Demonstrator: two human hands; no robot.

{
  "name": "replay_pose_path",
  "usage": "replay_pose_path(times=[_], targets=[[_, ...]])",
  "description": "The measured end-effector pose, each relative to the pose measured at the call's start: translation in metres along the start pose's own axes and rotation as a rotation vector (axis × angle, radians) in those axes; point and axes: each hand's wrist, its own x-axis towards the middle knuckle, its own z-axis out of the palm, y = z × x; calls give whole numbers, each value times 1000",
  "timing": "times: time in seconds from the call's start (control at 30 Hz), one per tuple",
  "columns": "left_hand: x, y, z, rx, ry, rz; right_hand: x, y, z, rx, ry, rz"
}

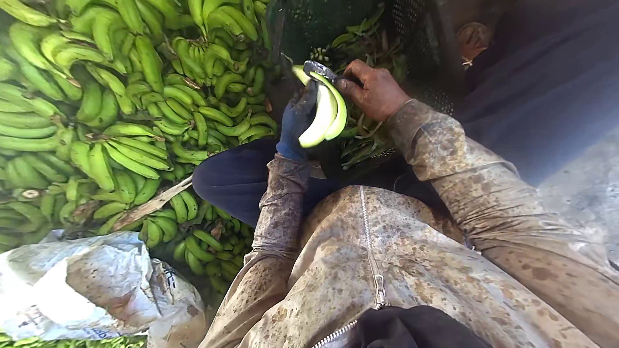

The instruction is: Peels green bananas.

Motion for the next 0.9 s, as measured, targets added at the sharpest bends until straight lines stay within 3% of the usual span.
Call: replay_pose_path(times=[0.1, 0.17, 0.27, 0.33, 0.4, 0.5, 0.63, 0.8, 0.9], targets=[[-7, 16, -9, 158, -388, -240, 3, 11, -14, 3, -69, -50], [4, 21, -20, 270, -541, -343, 8, 17, -19, -23, -101, -32], [3, 27, -22, 435, -676, -398, 15, 30, -17, -134, -28, 264], [-5, 21, -16, 335, -582, -363, 18, 42, -23, -135, 88, 499], [-7, 6, -16, 69, -364, -271, 14, 35, -26, -79, 172, 533], [15, -10, -13, -424, -75, -134, 4, 14, -24, -23, 209, 285], [24, 3, -9, -679, 426, -35, -15, -2, 13, 42, 114, -6], [29, 15, -4, -817, 517, -6, -15, 0, 31, 38, 58, -102], [29, 16, -8, -867, 287, -5, -11, -1, 24, 87, 67, -92]])
